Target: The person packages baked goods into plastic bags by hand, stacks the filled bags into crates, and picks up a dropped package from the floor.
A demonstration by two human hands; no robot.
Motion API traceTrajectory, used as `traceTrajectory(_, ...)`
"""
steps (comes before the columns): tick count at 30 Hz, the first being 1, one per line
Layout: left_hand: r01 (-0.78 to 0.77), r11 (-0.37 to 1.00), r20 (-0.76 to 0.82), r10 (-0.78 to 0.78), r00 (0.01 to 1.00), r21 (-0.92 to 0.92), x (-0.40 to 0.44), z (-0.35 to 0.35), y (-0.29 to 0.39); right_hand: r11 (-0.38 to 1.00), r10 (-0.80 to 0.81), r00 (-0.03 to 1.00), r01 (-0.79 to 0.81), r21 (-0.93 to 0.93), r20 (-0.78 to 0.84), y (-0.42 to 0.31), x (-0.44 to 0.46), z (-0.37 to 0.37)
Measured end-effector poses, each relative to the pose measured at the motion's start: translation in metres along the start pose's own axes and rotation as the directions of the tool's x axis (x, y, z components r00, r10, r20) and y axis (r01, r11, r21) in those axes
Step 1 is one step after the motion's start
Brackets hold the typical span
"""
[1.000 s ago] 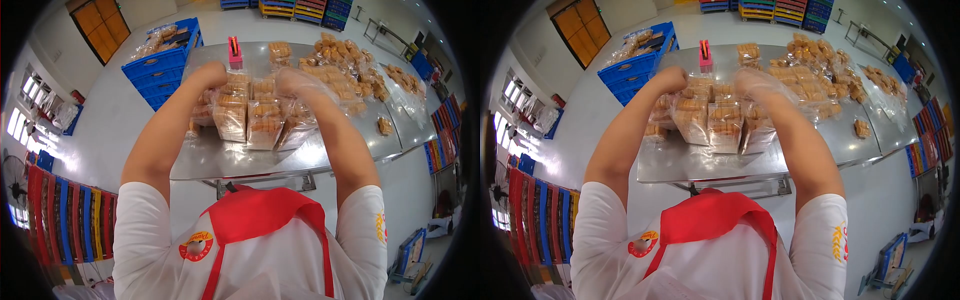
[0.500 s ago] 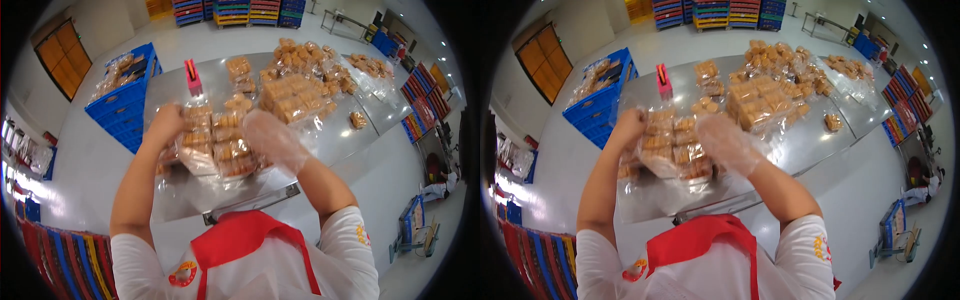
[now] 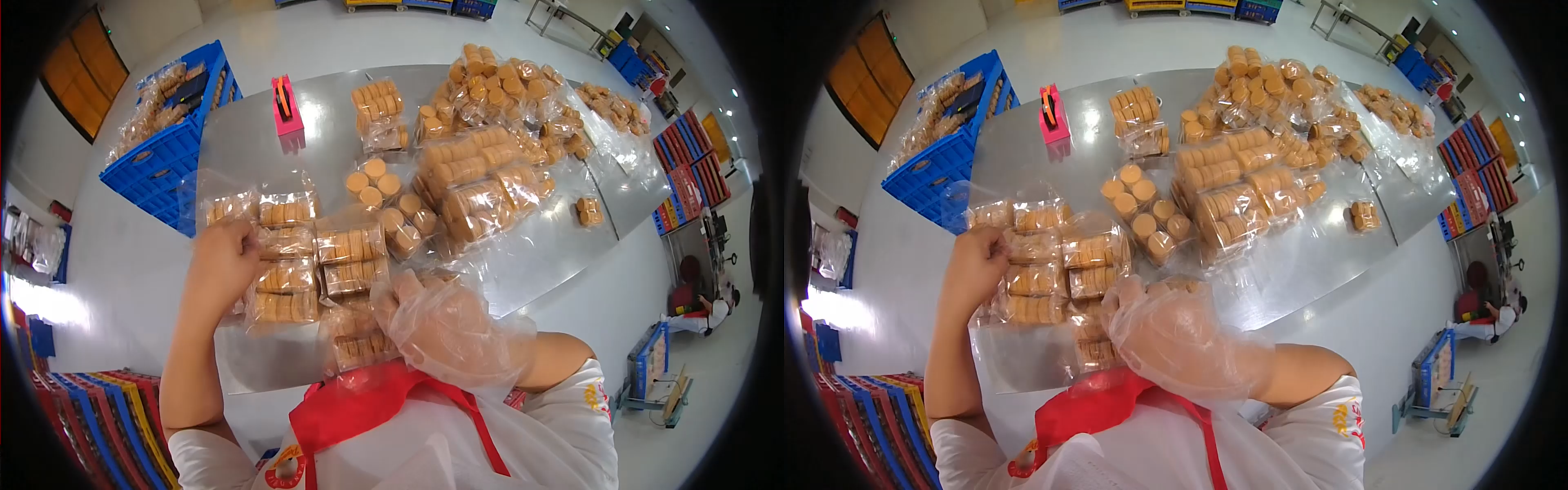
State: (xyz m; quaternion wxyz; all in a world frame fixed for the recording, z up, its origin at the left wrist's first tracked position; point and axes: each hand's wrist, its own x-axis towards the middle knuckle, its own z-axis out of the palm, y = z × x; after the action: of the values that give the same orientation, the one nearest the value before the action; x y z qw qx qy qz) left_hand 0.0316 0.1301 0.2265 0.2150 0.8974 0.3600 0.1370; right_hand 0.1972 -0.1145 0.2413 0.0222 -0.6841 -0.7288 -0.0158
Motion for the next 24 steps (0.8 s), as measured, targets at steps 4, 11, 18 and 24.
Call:
traceTrajectory(4, -0.053, 0.999, -0.011, 0.053, 0.999, -0.011, 0.001, 0.000, -0.005, 0.977, -0.200, 0.963, 0.181, -0.117, -0.180, 0.012, 0.009, -0.002)
traceTrajectory(11, 0.010, 0.999, 0.020, -0.009, 1.000, -0.033, 0.002, -0.003, 0.005, 0.957, -0.104, 0.994, 0.096, 0.275, 0.016, 0.056, 0.025, -0.048)
traceTrajectory(18, -0.032, 0.999, 0.032, 0.033, 0.999, -0.035, 0.002, -0.005, 0.003, 0.892, -0.285, 0.929, 0.167, 0.419, 0.236, 0.170, 0.176, -0.038)
traceTrajectory(24, -0.097, 0.995, -0.025, 0.097, 0.995, -0.036, 0.001, -0.004, -0.003, 0.990, -0.106, 0.840, 0.140, -0.023, 0.532, 0.162, 0.252, 0.074)
